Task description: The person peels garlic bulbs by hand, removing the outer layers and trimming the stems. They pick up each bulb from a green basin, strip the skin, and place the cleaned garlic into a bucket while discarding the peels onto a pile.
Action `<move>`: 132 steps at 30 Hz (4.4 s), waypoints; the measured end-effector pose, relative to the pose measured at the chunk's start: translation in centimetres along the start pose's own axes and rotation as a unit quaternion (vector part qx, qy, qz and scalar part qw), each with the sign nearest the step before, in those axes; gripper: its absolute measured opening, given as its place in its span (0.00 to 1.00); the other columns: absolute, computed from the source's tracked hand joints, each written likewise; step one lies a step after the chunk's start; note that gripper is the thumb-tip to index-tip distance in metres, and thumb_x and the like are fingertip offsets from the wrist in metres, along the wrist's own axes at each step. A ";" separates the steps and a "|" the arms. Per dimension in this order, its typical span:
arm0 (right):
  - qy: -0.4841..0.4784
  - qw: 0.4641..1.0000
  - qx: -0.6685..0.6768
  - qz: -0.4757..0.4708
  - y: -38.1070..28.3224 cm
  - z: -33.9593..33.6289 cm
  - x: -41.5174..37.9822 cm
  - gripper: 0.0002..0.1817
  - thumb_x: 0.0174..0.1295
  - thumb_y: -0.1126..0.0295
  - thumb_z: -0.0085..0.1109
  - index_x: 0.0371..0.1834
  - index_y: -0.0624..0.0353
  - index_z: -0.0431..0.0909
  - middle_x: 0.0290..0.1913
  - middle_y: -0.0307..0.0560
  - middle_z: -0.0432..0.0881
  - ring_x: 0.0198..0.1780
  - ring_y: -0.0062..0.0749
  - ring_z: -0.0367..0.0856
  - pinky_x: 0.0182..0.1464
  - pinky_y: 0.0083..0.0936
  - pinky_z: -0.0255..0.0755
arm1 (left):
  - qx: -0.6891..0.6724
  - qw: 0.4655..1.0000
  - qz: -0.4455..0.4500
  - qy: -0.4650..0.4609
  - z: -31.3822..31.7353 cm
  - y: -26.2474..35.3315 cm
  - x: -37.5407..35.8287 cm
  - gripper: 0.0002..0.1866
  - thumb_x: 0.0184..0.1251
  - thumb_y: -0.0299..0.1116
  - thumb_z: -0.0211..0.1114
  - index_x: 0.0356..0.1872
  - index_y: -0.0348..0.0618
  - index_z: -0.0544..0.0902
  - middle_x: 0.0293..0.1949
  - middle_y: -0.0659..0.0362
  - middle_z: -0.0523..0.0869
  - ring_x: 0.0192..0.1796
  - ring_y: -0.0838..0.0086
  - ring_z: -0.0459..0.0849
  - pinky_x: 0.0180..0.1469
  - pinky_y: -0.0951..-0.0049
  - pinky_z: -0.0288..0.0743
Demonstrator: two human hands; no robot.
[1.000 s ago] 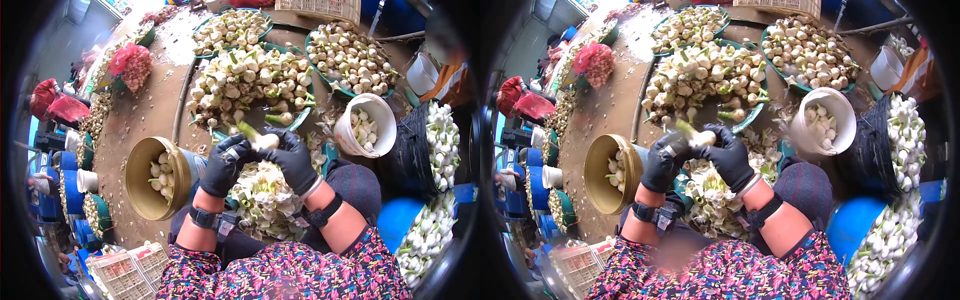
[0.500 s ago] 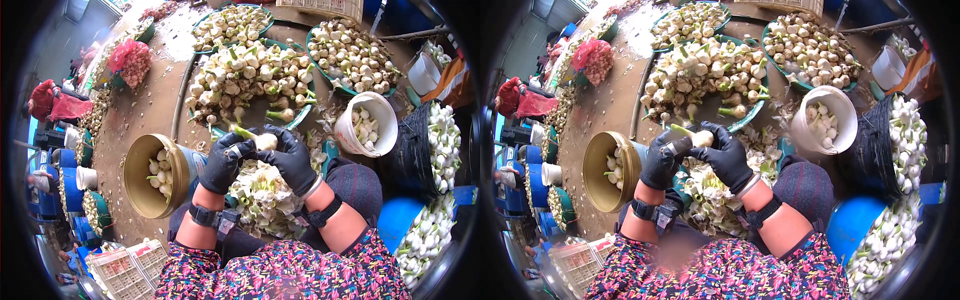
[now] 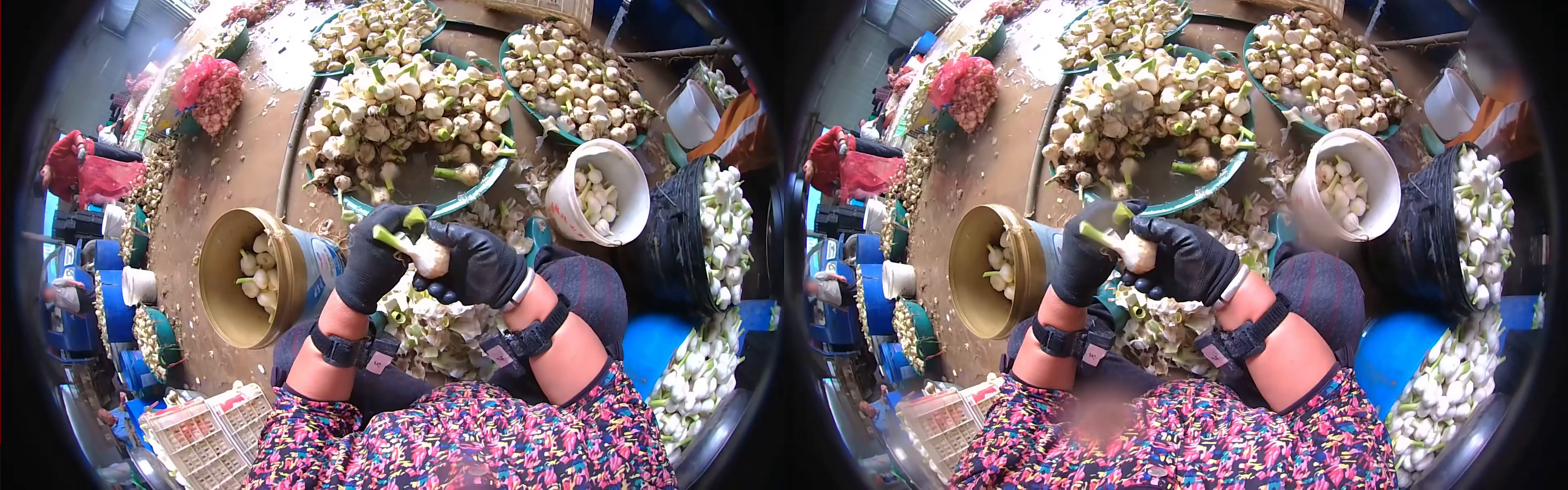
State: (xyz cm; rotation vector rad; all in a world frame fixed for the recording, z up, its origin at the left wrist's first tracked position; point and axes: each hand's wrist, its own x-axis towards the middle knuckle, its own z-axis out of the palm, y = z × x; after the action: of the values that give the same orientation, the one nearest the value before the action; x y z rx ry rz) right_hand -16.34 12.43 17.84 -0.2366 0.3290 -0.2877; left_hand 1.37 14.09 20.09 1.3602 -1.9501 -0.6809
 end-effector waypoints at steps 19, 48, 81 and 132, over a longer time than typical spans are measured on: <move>0.302 0.563 -0.617 -0.459 -0.3 0.9 0.8 0.06 0.56 0.69 0.56 0.30 0.61 0.74 0.31 0.49 0.76 0.33 0.42 0.75 0.34 0.35 0.66 | -0.434 0.893 -0.117 0.004 -1.2 -0.5 -0.9 0.11 0.59 0.29 0.61 0.39 0.33 0.80 0.35 0.59 0.83 0.38 0.76 0.81 0.45 0.76 0.74; 0.279 0.584 -0.675 -0.354 -1.4 0.4 -1.9 0.12 0.52 0.65 0.60 0.35 0.61 0.76 0.31 0.53 0.80 0.31 0.41 0.81 0.34 0.32 0.73 | 0.157 0.975 -0.087 -0.130 -4.2 -13.3 3.9 0.15 0.53 0.23 0.58 0.43 0.43 0.81 0.36 0.49 0.84 0.40 0.60 0.83 0.45 0.67 0.74; 0.174 0.814 -0.371 -0.410 1.0 1.5 1.5 0.37 0.44 0.78 0.67 0.61 0.65 0.63 0.54 0.47 0.73 0.52 0.32 0.74 0.55 0.27 0.70 | -0.517 0.839 -0.170 0.021 -0.4 -0.5 -1.3 0.21 0.61 0.34 0.62 0.55 0.38 0.74 0.43 0.61 0.80 0.41 0.81 0.76 0.42 0.80 0.72; 0.119 0.929 -0.249 -0.246 -0.2 0.0 0.4 0.24 0.60 0.61 0.57 0.58 0.57 0.67 0.46 0.40 0.76 0.45 0.24 0.77 0.39 0.26 0.77 | -0.492 0.842 -0.222 -0.010 -1.0 0.6 -1.0 0.18 0.60 0.27 0.59 0.52 0.35 0.76 0.38 0.59 0.82 0.35 0.79 0.80 0.41 0.78 0.74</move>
State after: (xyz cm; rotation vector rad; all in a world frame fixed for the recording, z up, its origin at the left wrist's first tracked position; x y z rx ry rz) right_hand -15.99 12.14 17.78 -0.7957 0.5831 -0.7340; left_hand 1.97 15.19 20.96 1.0773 -0.9496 -1.6294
